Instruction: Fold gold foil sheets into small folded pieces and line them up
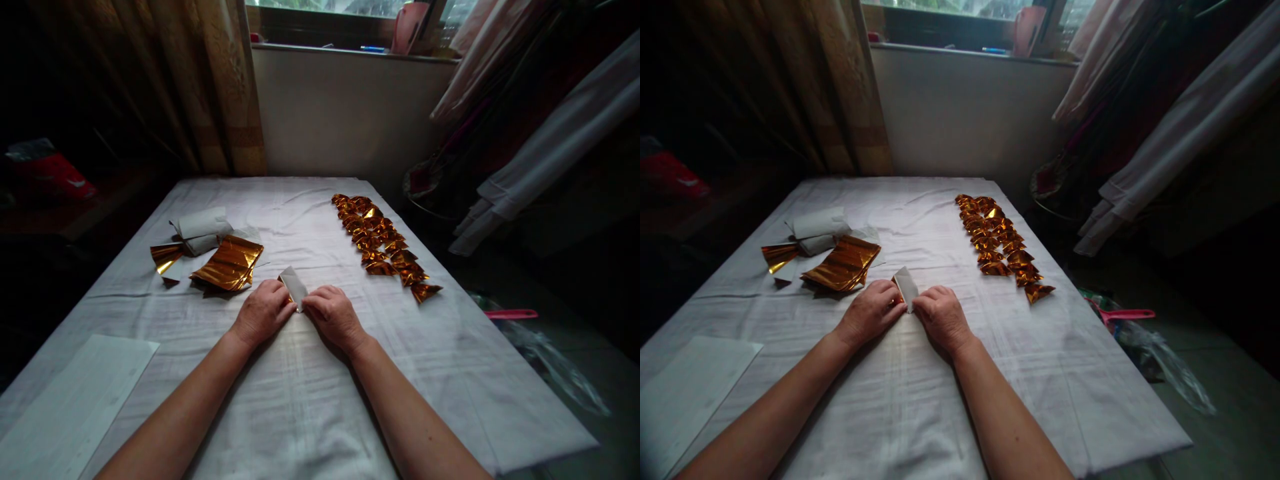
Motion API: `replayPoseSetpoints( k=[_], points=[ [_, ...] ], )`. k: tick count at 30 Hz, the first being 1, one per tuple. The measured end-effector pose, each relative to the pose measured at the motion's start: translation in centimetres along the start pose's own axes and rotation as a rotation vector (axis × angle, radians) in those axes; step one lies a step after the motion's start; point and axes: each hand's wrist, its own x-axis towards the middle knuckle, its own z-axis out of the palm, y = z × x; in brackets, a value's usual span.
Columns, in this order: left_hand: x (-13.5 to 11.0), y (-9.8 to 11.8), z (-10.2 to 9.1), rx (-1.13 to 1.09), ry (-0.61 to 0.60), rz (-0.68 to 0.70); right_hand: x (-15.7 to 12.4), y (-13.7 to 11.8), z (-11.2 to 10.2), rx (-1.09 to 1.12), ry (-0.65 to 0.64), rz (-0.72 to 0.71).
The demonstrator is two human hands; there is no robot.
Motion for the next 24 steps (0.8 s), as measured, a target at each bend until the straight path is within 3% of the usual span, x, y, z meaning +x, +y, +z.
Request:
replayPoseSetpoints(
  k=[8,20,24],
  points=[
    [-0.9,1.8,0.9,-0.041,0.072,-0.131,0.2,-0.2,-0.7,-0.024,-0.073,0.03],
    [-1.1,1.7,1.1,-0.103,0.109,-0.128,2.5,1.0,-1.5,-0.009,-0.314,0.111],
    [-1.1,1.7,1.0,-0.113,0.104,-0.126,3.3,0.8,-1.4,-0.025,-0.335,0.159]
  ],
)
